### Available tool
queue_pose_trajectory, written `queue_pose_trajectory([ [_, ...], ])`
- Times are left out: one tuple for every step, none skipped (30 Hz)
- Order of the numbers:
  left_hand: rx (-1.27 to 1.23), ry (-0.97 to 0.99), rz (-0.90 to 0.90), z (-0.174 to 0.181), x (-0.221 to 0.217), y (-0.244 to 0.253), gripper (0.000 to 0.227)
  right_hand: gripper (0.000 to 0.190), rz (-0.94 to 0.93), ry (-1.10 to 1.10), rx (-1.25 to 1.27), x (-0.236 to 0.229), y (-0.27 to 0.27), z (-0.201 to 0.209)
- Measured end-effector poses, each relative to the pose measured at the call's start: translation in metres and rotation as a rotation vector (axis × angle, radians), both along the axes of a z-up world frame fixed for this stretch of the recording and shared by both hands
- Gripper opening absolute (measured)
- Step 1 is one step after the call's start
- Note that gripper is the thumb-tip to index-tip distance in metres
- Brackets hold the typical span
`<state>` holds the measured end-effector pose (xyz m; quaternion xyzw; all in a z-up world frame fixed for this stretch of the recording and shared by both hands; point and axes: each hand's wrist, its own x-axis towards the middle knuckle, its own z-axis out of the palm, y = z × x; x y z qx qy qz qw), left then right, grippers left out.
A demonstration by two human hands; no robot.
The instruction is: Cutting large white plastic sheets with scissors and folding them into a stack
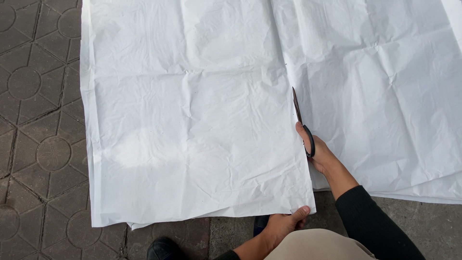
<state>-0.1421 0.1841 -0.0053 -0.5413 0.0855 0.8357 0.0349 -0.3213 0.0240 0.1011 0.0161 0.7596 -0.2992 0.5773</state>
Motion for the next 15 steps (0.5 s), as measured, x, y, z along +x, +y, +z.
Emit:
queue_pose_trajectory([
  [0.048,-0.030,-0.003,0.006,0.002,-0.005,0.037,0.088,-0.006,0.007,0.011,-0.001,-0.007,0.002],
  [0.097,-0.060,-0.007,0.011,0.004,-0.009,0.037,0.090,-0.012,0.014,0.023,-0.002,-0.012,0.004],
  [0.091,-0.058,-0.010,0.003,0.004,-0.003,0.037,0.090,-0.015,0.016,0.017,-0.004,-0.011,0.000],
  [0.116,-0.031,0.073,-0.005,0.003,0.003,0.036,0.094,0.024,0.062,0.042,-0.007,-0.009,-0.004],
  [0.142,-0.003,0.157,-0.012,0.001,0.008,0.035,0.098,0.064,0.109,0.069,-0.011,-0.010,-0.008],
  [0.138,0.000,0.154,-0.019,0.000,0.009,0.035,0.098,0.061,0.112,0.065,-0.013,-0.011,-0.010],
  [0.122,0.035,0.170,-0.025,-0.001,0.013,0.035,0.097,0.063,0.113,0.074,-0.014,-0.011,-0.012],
  [0.106,0.070,0.186,-0.031,-0.001,0.017,0.035,0.097,0.065,0.114,0.082,-0.015,-0.010,-0.014],
  [0.108,0.069,0.184,-0.021,0.001,0.011,0.035,0.097,0.063,0.113,0.085,-0.017,-0.013,-0.015],
  [0.115,0.048,0.088,-0.011,0.002,0.003,0.036,0.093,0.038,0.069,0.060,-0.019,-0.017,-0.015],
  [0.122,0.026,-0.011,0.000,0.005,-0.007,0.039,0.089,0.011,0.025,0.035,-0.020,-0.022,-0.015],
  [0.124,0.024,-0.015,0.013,0.009,-0.016,0.039,0.089,0.007,0.023,0.038,-0.018,-0.031,-0.005],
  [0.073,0.049,-0.134,0.026,0.012,-0.027,0.039,0.094,0.020,0.028,0.044,-0.017,-0.041,0.005],
  [0.021,0.075,-0.254,0.038,0.015,-0.037,0.041,0.100,0.033,0.033,0.050,-0.016,-0.050,0.015],
  [0.016,0.075,-0.259,0.033,0.014,-0.033,0.041,0.100,0.028,0.034,0.044,-0.019,-0.050,0.010],
])
